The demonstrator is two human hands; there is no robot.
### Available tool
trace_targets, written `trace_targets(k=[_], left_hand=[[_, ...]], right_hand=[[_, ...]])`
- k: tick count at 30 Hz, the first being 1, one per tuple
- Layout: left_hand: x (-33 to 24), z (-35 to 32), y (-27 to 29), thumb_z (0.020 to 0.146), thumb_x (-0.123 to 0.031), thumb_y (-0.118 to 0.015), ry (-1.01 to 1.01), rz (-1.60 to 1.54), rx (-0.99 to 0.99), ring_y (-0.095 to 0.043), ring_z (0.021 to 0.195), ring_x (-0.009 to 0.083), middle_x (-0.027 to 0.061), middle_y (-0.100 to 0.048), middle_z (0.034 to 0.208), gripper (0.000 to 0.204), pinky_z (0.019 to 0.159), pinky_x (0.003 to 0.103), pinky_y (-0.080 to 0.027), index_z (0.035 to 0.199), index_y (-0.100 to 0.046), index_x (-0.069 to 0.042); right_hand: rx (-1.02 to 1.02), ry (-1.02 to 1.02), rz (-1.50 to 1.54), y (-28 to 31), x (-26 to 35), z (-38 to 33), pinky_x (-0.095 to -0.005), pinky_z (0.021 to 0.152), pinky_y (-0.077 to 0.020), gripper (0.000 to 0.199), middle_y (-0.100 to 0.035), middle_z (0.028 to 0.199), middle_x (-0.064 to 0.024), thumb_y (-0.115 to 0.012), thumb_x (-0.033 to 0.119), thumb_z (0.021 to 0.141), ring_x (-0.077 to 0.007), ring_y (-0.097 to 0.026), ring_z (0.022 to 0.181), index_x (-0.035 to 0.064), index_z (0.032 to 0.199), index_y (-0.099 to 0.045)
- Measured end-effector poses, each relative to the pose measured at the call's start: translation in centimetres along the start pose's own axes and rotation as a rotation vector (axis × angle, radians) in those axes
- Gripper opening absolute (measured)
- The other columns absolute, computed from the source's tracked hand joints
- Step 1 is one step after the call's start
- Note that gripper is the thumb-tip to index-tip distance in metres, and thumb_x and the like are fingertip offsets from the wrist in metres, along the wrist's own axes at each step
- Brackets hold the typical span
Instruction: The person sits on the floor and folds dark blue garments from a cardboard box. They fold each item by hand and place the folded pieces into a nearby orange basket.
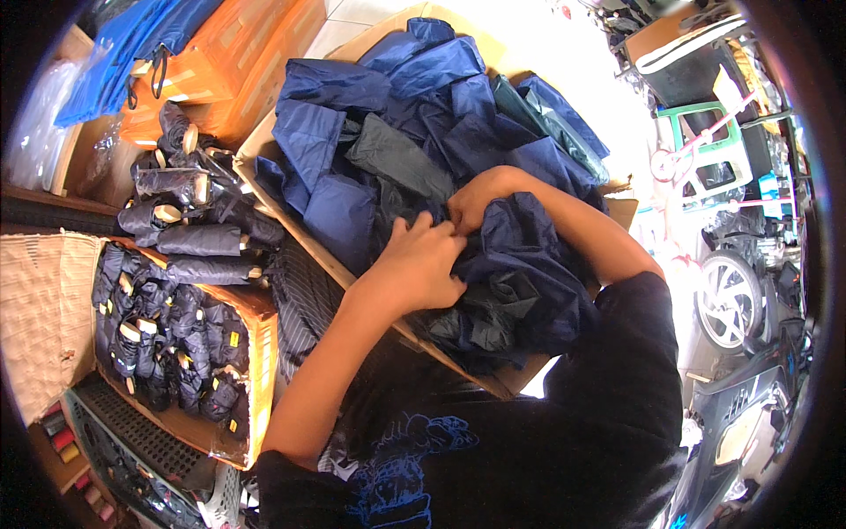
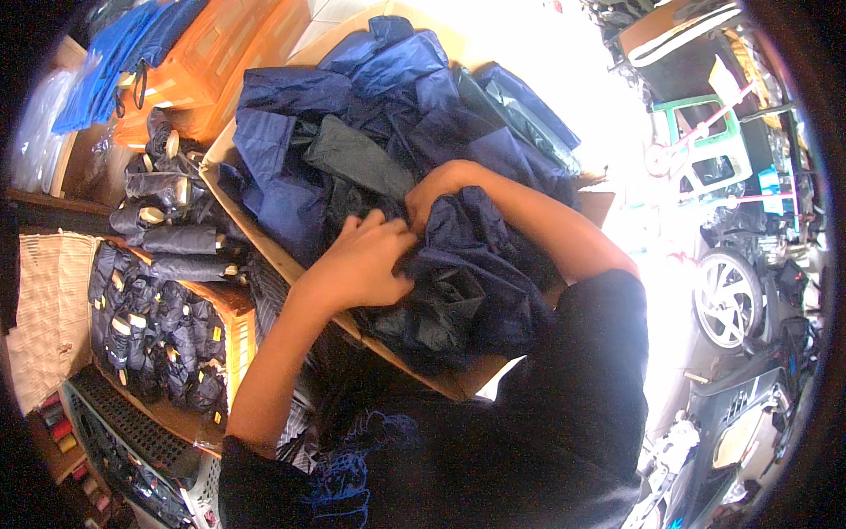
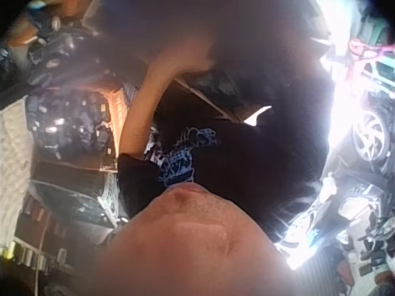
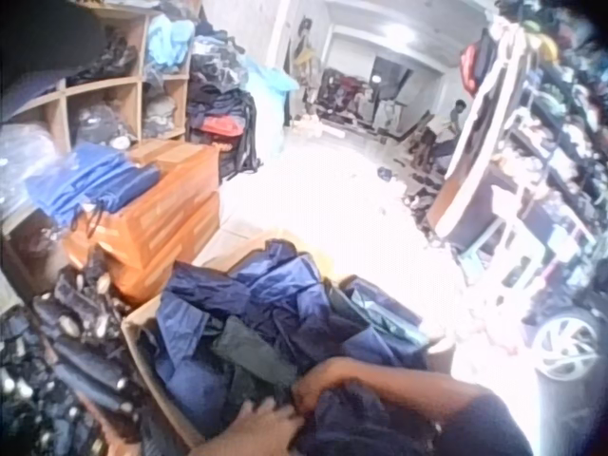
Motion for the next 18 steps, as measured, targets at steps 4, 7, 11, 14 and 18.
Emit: trace_targets(k=[4,7,11,14,18], left_hand=[[0.7,-0.1,3.5,0.069,-0.014,-0.064,0.043,0.021,-0.351,-0.042,0.122,0.0369,0.0189,-0.052,0.125,0.038,0.099,0.050,-0.036,0.105,-0.065,-0.003],[2.7,0.4,1.5,0.077,-0.020,-0.059,0.169,0.148,-0.228,-0.036,0.131,0.0397,0.0221,-0.044,0.139,0.046,0.107,0.050,-0.031,0.121,-0.059,-0.004],[4.0,-0.1,-3.8,0.088,-0.033,-0.049,0.361,0.136,0.385,-0.037,0.133,0.0406,0.0229,-0.047,0.139,0.054,0.111,0.049,-0.028,0.136,-0.049,-0.007],[3.3,-0.1,-5.2,0.091,-0.038,-0.046,0.331,0.183,0.545,-0.039,0.132,0.0410,0.0230,-0.051,0.135,0.056,0.111,0.049,-0.027,0.138,-0.048,-0.008],[3.4,-0.4,-5.4,0.091,-0.037,-0.046,0.324,0.180,0.551,-0.039,0.132,0.0419,0.0227,-0.051,0.135,0.055,0.112,0.049,-0.026,0.137,-0.048,-0.007]], right_hand=[[-0.191,-0.289,-0.072,0.1,-2.0,1.1,-0.0435,0.072,-0.0495,0.040,-0.066,0.097,-0.0241,-0.067,0.019,0.075,-0.0362,-0.065,0.087,-0.0067,0.105,-0.062],[-0.090,-0.462,-0.019,0.5,3.1,-1.0,-0.0412,0.077,-0.0498,0.041,-0.067,0.100,-0.0218,-0.067,0.019,0.077,-0.0341,-0.065,0.089,-0.0062,0.108,-0.062],[-0.369,-0.100,0.371,2.9,1.0,-0.8,-0.0363,0.080,-0.0496,0.033,-0.069,0.096,-0.0176,-0.064,0.018,0.080,-0.0268,-0.065,0.091,-0.0033,0.105,-0.066],[-0.828,-0.333,-0.120,4.3,-4.6,-6.5,-0.0383,0.087,-0.0475,0.028,-0.067,0.102,-0.0165,-0.054,0.016,0.086,-0.0294,-0.063,0.095,-0.0018,0.105,-0.065],[-1.019,-0.770,-0.122,5.0,-4.5,-7.8,-0.0429,0.098,-0.0417,0.040,-0.061,0.114,-0.0232,-0.059,0.022,0.087,-0.0361,-0.053,0.116,-0.0011,0.119,-0.057]])
Point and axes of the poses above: each hand's wrist, its own z-axis towards the middle knuckle, its own y-axis out of the back of the hand, x = y × z, the point moved 9 cm from there along z, towards the middle knuckle
